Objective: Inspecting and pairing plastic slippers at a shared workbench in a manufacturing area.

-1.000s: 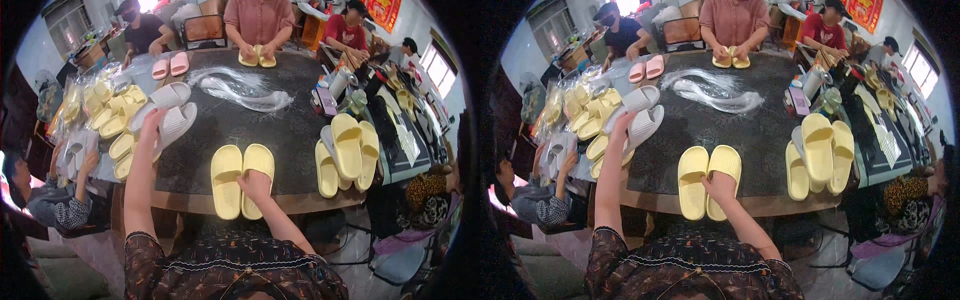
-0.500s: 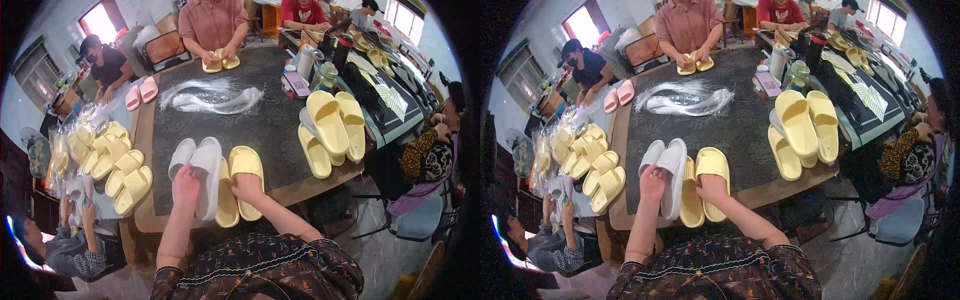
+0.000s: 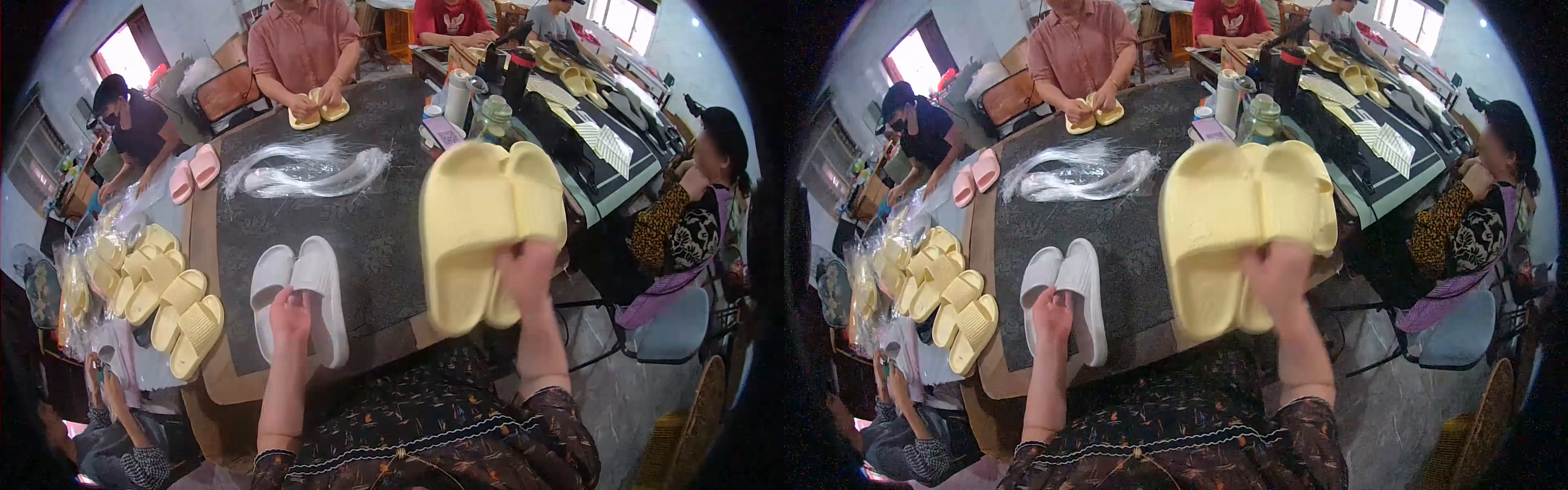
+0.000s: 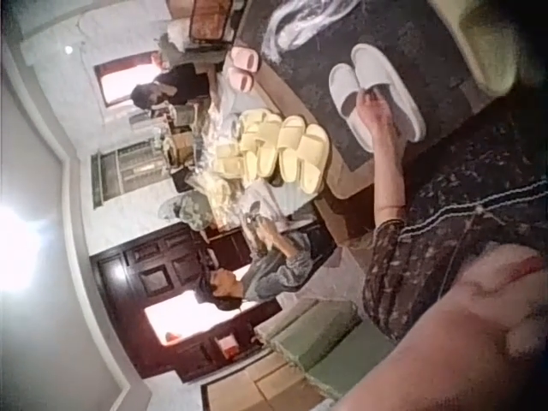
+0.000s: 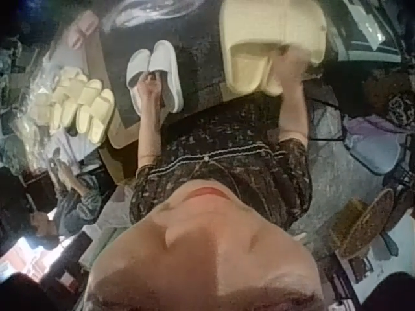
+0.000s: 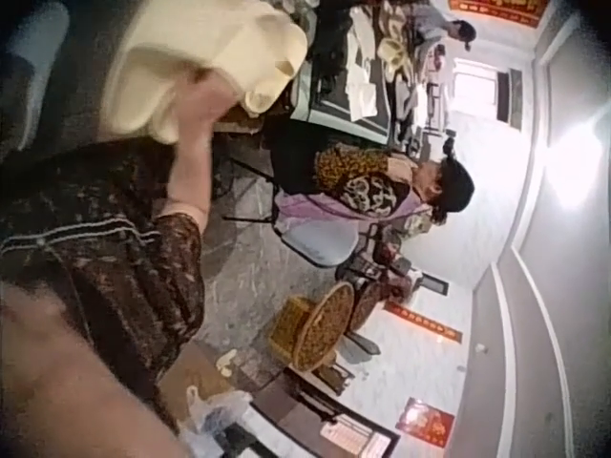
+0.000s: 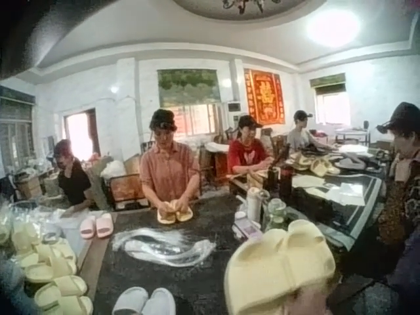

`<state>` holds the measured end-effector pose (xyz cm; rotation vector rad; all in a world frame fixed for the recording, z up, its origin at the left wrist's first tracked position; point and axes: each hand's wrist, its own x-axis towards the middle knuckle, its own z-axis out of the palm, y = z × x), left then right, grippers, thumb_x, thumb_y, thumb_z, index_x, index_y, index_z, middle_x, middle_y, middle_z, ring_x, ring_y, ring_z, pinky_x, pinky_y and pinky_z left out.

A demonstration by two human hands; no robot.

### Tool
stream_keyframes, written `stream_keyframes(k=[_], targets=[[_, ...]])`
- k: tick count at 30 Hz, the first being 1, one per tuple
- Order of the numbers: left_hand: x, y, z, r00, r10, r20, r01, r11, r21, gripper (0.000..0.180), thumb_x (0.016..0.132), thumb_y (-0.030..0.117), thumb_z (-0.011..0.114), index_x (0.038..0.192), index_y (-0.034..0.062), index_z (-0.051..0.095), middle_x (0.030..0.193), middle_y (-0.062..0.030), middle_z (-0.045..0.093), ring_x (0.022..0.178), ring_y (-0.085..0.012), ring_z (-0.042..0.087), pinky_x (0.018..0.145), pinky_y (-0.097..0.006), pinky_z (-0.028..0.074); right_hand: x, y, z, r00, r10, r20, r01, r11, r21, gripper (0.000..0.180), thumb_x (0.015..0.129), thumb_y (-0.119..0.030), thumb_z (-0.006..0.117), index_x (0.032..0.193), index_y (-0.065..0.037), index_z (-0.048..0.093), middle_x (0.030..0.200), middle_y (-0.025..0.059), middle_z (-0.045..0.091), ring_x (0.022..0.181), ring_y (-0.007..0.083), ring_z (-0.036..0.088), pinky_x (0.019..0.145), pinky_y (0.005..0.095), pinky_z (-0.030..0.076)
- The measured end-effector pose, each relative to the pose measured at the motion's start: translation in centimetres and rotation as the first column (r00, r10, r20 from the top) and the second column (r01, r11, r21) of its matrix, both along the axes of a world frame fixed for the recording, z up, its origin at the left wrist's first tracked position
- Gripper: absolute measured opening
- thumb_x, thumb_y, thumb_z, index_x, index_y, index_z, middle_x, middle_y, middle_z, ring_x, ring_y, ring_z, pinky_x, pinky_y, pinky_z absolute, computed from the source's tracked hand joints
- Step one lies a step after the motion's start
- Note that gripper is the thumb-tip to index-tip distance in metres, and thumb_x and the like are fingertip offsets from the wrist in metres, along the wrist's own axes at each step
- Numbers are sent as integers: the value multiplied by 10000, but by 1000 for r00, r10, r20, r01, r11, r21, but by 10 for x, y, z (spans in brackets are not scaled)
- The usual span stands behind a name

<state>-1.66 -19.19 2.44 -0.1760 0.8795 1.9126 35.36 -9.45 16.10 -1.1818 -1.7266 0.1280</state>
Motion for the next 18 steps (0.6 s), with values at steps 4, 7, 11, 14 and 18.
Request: stream_keyframes(k=[4,7,11,14,18], targets=[[37,-6,14,997,-81,11,81,997,-14,47,870,52,531,832,47,559,745,-17,548,731,-135,551,846,-315,498,71,101,33,919,-377,117,366,925,103,267,784,-218,624,753,39,560,712,218,584,686,380,574,619,452,431],[55,-10,3,991,-116,67,111,991,79,54,862,36,552,809,42,542,717,-23,541,734,-146,553,855,-322,496,114,177,33,840,-504,201,516,856,-12,408,827,-396,561,806,11,583,779,202,622,784,379,610,700,446,463],[70,-7,-1,979,-163,120,156,985,71,83,858,19,561,812,54,502,690,-10,507,723,-145,532,886,-344,480,151,244,5,770,-575,275,601,799,-13,437,828,-421,557,848,11,614,812,203,637,798,375,616,704,431,467],[74,-9,3,977,-194,91,186,979,88,65,862,31,565,845,41,503,794,-44,547,814,-179,552,925,-369,472,177,261,-14,786,-528,323,602,773,-201,479,826,-450,551,943,5,649,880,213,653,821,355,633,710,416,473],[72,-15,6,963,-265,59,256,959,121,54,880,56,552,899,34,507,983,-92,563,997,-233,550,954,-390,464,162,250,-9,909,-326,260,414,773,-480,542,780,-453,630,1072,3,648,991,228,652,898,310,643,772,403,476]])
